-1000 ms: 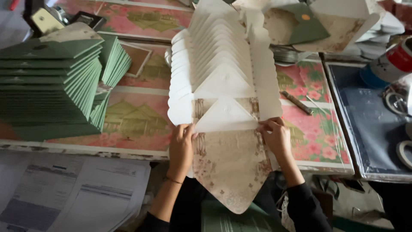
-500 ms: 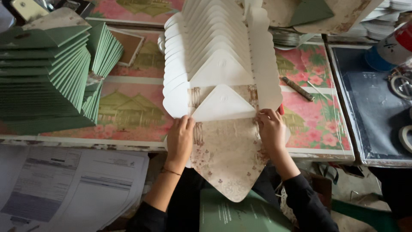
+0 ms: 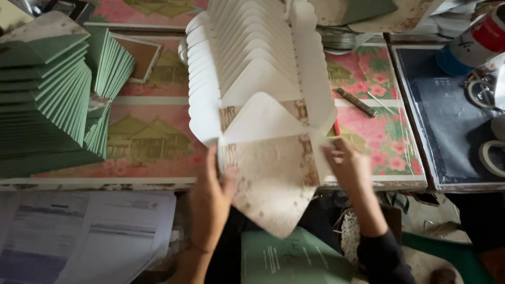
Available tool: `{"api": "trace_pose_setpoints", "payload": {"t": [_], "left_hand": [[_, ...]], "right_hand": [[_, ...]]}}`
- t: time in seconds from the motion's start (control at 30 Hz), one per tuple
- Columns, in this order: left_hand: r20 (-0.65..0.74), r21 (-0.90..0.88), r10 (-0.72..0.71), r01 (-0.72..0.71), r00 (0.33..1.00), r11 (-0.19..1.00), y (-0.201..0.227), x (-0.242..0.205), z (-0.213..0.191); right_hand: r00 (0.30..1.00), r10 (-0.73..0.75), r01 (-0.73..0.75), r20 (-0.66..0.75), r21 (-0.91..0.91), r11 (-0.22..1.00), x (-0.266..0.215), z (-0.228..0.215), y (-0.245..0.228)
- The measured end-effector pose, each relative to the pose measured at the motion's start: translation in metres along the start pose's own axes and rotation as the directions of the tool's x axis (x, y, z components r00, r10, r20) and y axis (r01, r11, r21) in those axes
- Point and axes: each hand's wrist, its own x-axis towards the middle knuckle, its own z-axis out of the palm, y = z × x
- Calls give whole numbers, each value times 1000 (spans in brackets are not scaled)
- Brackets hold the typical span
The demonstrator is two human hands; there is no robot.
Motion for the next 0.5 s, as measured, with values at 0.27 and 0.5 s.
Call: {"api": "trace_pose_setpoints", "payload": {"t": [0.27,0.5], "left_hand": [[72,245,355,-362,932,900,-36,3,76],[92,198,418,-428,904,882,-48,4,86]], "right_hand": [[751,-609,624,-255,-27,781,-7,44,-41],[745,-628,632,-224,-61,772,-7,57,-32]]}}
